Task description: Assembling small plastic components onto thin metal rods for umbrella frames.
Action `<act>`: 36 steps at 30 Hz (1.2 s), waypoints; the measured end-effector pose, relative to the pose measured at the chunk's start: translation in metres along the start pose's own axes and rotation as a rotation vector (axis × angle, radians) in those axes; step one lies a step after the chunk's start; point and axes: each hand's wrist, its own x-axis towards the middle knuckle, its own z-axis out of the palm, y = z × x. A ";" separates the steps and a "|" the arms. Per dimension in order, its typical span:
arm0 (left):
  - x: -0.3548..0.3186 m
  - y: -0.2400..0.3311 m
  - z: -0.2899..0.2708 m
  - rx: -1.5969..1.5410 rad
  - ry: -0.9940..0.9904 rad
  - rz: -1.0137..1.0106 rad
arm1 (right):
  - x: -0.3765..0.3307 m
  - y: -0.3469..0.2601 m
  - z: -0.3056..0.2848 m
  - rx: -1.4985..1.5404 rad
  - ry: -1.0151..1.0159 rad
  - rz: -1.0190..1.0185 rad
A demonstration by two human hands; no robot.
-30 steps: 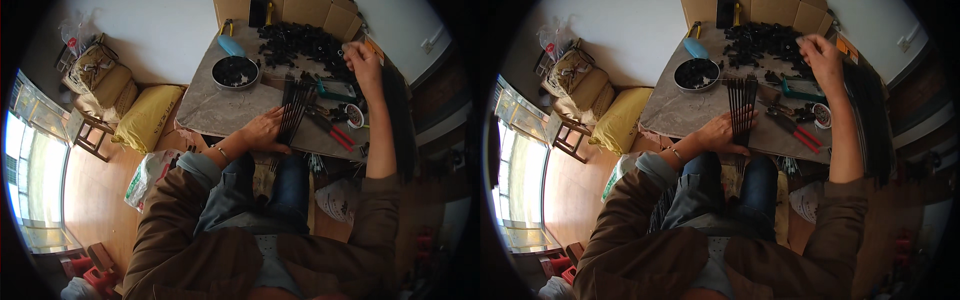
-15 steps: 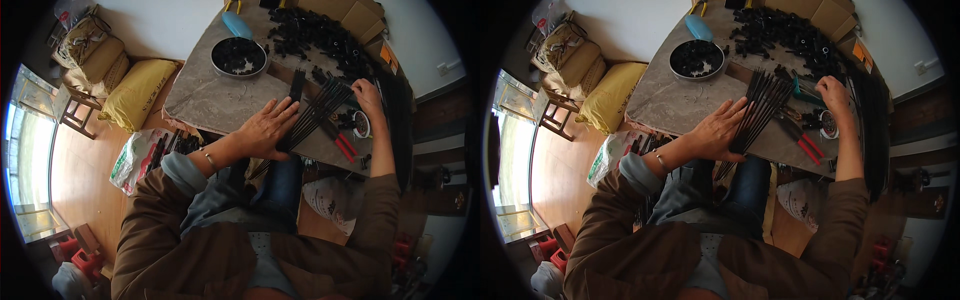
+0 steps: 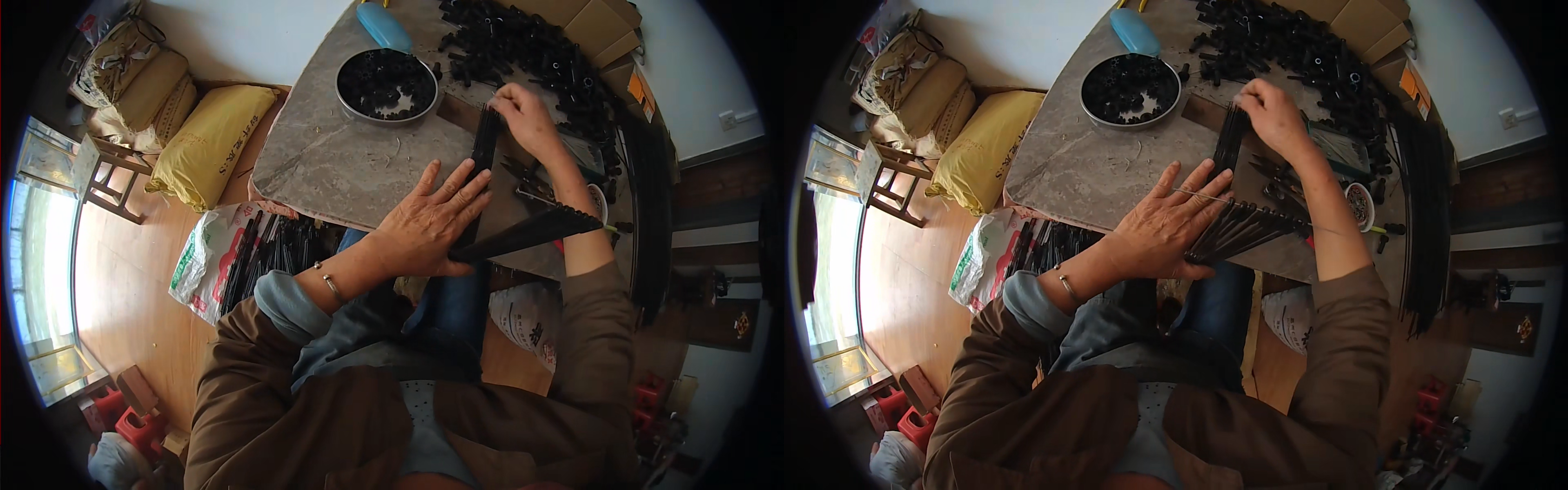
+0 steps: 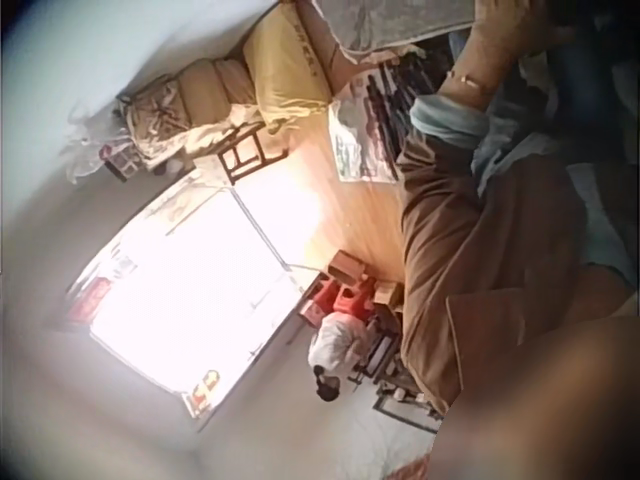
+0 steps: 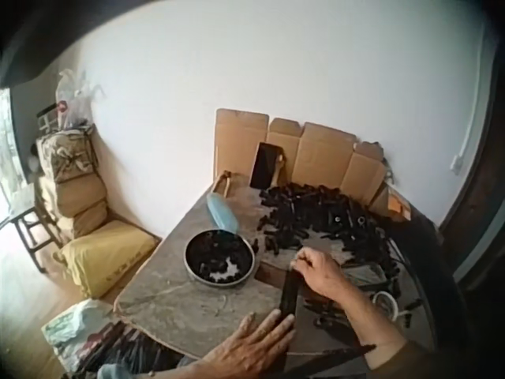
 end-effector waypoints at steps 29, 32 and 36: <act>0.003 -0.004 0.002 -0.105 -0.025 -0.004 | -0.045 0.004 -0.022 -0.210 0.083 0.033; 0.003 -0.004 0.003 -0.102 -0.020 -0.002 | -0.044 0.005 -0.022 -0.184 0.078 0.025; 0.002 -0.005 0.004 -0.092 -0.017 -0.007 | -0.042 0.004 -0.022 -0.182 0.054 0.034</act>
